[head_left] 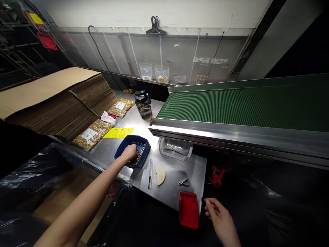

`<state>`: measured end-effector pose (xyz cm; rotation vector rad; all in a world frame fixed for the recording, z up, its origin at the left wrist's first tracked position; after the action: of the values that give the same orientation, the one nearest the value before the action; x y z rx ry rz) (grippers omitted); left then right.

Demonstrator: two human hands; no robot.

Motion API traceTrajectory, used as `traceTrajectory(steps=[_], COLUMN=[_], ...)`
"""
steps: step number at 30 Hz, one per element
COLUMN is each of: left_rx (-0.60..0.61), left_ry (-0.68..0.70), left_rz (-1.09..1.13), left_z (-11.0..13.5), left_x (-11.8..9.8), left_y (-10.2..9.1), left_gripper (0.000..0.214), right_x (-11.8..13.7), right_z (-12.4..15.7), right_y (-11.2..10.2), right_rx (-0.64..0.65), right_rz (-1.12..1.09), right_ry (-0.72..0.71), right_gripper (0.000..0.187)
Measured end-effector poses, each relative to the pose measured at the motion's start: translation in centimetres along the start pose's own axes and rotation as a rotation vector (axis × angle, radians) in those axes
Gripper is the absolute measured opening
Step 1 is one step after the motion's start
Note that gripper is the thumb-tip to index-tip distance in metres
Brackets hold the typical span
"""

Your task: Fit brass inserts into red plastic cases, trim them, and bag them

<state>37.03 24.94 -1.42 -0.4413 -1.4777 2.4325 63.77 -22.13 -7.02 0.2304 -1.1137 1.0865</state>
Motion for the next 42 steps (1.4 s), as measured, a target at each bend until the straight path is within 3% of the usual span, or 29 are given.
traceTrajectory(steps=[4, 9, 16, 18, 21, 25, 28, 32, 39, 42], left_rx=[-0.019, -0.04, -0.079, -0.051, 0.051, 0.249, 0.359, 0.403, 0.329, 0.301], left_ry=[-0.005, -0.05, -0.133, -0.11, -0.037, 0.039, 0.064, 0.08, 0.098, 0.118], left_rz=[0.083, 0.281, 0.866, 1.099, 1.426, 1.731, 1.861, 1.95, 1.977, 1.994], left_z=[0.2, 0.5, 1.8, 3.9, 8.5, 15.4, 19.2, 22.0, 24.3, 24.7], left_x=[0.4, 0.5, 1.0, -0.1, -3.4, -9.3, -13.1, -16.1, -19.8, -21.3], left_y=[0.4, 0.2, -3.6, -4.4, -4.3, -1.9, 0.0, 1.1, 0.8, 0.4], left_gripper=[0.028, 0.026, 0.015, 0.011, 0.005, 0.008, 0.02, 0.027, 0.031, 0.04], right_x=[-1.4, -1.1, 1.3, 4.1, 11.8, 24.2, 28.8, 27.8, 24.7, 24.0], right_z=[1.3, 2.3, 3.4, 3.6, 3.8, 4.0, 4.2, 4.5, 6.1, 6.5], right_y=[-0.3, -1.2, -3.3, -2.5, 0.6, 5.6, 8.2, 8.9, 4.8, 3.2], right_rx=[-0.018, -0.053, -0.123, -0.097, 0.021, 0.163, 0.21, 0.201, -0.046, -0.088], right_rz=[0.004, 0.029, 0.039, -0.01, -0.089, -0.118, -0.071, -0.096, -0.251, -0.367], right_ry=[0.019, 0.033, 0.029, -0.001, -0.131, -0.517, -0.735, -0.772, -0.773, -0.716], right_gripper=[0.061, 0.064, 0.064, 0.063, 0.052, 0.03, 0.028, 0.024, 0.017, 0.007])
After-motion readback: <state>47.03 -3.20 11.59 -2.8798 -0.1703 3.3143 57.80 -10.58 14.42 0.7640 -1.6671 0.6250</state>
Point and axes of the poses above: each hand's wrist, its own z-axis away from the middle knuckle, its own y-axis out of the palm, x = y × z, the point moved 8 cm from there along -z, towards the middle knuckle, and after that the axes turned 1 degree about z, right-handed, at the moved point
